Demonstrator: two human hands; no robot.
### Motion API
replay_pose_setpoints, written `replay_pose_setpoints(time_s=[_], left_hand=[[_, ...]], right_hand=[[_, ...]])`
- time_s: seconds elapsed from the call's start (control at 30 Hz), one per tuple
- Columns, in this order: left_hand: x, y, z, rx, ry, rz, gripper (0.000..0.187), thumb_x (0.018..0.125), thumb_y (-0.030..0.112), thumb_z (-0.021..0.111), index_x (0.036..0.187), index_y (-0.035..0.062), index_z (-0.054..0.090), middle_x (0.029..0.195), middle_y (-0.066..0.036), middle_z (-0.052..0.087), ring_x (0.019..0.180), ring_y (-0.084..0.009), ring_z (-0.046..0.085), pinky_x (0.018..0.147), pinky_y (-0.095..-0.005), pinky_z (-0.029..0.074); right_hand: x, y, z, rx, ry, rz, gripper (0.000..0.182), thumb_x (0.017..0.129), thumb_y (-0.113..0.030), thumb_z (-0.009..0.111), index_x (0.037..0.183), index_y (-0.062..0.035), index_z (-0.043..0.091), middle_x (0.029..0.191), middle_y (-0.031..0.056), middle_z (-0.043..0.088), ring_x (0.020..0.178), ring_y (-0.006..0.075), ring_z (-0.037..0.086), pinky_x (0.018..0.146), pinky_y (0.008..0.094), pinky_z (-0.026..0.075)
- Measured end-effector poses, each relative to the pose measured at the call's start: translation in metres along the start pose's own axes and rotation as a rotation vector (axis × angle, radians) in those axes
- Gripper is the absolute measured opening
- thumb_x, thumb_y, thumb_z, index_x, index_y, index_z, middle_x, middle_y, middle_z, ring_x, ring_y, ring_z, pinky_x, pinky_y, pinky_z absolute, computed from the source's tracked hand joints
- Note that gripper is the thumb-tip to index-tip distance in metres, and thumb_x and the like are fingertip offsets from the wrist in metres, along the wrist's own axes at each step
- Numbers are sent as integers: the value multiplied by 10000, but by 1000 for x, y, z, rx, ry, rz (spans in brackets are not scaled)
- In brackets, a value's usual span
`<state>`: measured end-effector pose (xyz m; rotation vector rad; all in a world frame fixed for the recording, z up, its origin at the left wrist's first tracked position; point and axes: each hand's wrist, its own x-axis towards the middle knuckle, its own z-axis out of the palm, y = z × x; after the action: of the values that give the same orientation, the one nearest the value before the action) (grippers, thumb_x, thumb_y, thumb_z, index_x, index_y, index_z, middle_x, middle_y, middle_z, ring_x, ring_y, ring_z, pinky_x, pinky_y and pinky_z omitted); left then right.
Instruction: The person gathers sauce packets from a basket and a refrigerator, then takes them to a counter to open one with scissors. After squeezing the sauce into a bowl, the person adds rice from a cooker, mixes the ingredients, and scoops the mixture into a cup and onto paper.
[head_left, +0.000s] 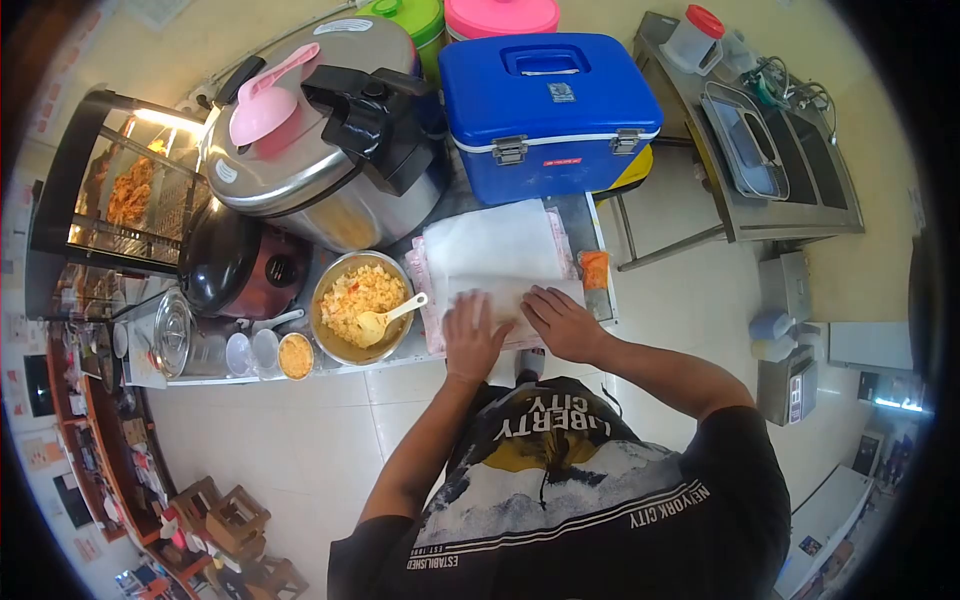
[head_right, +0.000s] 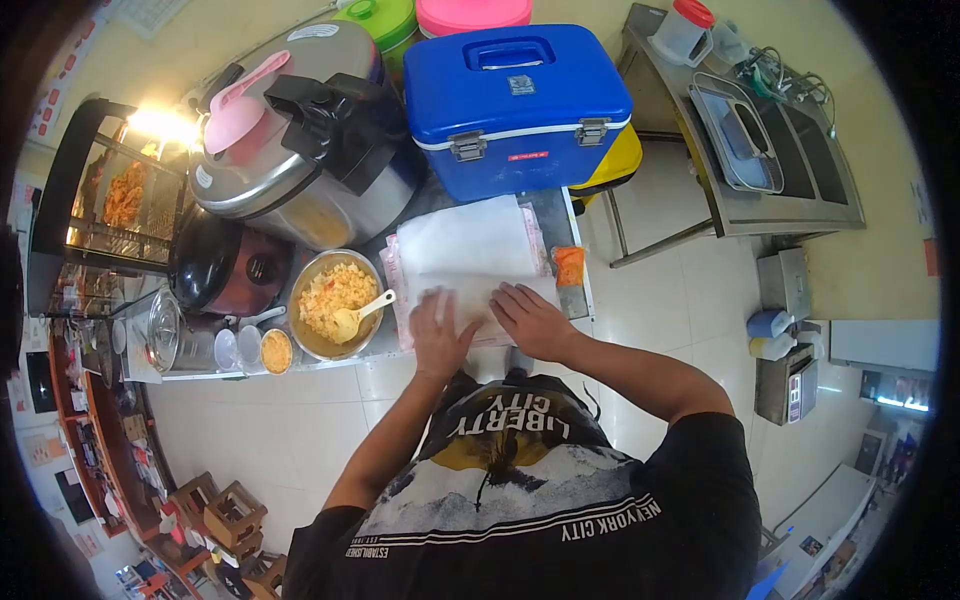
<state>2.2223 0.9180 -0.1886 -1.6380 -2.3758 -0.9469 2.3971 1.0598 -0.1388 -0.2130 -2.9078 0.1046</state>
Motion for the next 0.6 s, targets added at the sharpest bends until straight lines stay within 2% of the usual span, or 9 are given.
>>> replay_pose_setpoints(time_s=[0.07, 0.17, 0.2, 0.3, 0.33, 0.4, 0.5, 0.53, 0.6], left_hand=[[6, -7, 4, 42, -171, 193, 532, 869, 320, 722, 1315, 68, 580, 1321, -131, 587, 1265, -279, 525, 1071, -519, 317], [-4, -32, 12, 22, -204, 150, 413, 875, 305, 705, 1228, 104, 631, 1237, -53, 645, 1179, -211, 592, 1041, -487, 337], [-2, -35, 11, -18, -171, 156, 216, 899, 245, 659, 1073, 119, 674, 1127, -20, 694, 1095, -201, 635, 988, -452, 365], [42, -39, -9, 10, -668, 139, 145, 891, 181, 657, 1016, 110, 678, 1083, -75, 711, 1102, -237, 635, 950, -450, 393], [52, -41, -10, -46, -695, 176, 65, 885, 126, 635, 940, 109, 666, 985, -98, 710, 1063, -267, 643, 937, -452, 399], [69, -56, 11, -128, -825, 62, 106, 882, 124, 637, 985, 117, 659, 937, -107, 702, 1050, -264, 647, 935, -448, 402], [94, -69, 31, -359, -959, -199, 210, 852, 160, 694, 1054, 137, 642, 944, -113, 693, 1041, -273, 648, 940, -459, 400], [101, -69, 35, -452, -985, -298, 256, 839, 179, 721, 1078, 145, 635, 959, -114, 690, 1040, -278, 648, 942, -465, 398], [120, -33, 21, -18, -903, -152, 373, 785, 216, 783, 1120, 168, 624, 1034, -110, 675, 1092, -278, 620, 954, -476, 387]], right_hand=[[-15, -3, 8, 101, 44, 64, 445, 844, -111, 572, 1260, 47, 581, 1304, 201, 578, 1241, 335, 551, 1073, 452, 419], [-30, -8, 25, 333, 120, 287, 395, 846, -90, 599, 1224, 24, 606, 1238, 182, 621, 1198, 324, 584, 1046, 449, 439], [-35, -10, 31, 427, 142, 382, 370, 845, -82, 611, 1202, 14, 619, 1201, 170, 644, 1175, 319, 598, 1025, 447, 456], [-29, 7, 46, 432, 25, 418, 265, 845, -108, 661, 1094, -19, 649, 1073, 135, 692, 1095, 338, 634, 927, 441, 509], [-24, 12, 47, 471, -31, 480, 245, 845, -120, 673, 1071, -29, 651, 1050, 132, 697, 1060, 348, 642, 903, 445, 515], [-16, 22, 46, 549, -148, 609, 209, 845, -143, 697, 1025, -47, 655, 1003, 125, 706, 990, 367, 658, 856, 453, 527], [-10, 52, 82, 855, -150, 775, 315, 797, -215, 778, 1047, -65, 658, 1048, 151, 696, 935, 389, 667, 861, 442, 532], [-2, 57, 77, 758, -232, 813, 363, 785, -224, 793, 1076, -57, 657, 1073, 155, 692, 956, 363, 669, 889, 434, 524], [29, 58, 47, 555, -392, 877, 459, 760, -242, 825, 1135, -41, 654, 1124, 163, 683, 999, 311, 672, 945, 419, 507]])
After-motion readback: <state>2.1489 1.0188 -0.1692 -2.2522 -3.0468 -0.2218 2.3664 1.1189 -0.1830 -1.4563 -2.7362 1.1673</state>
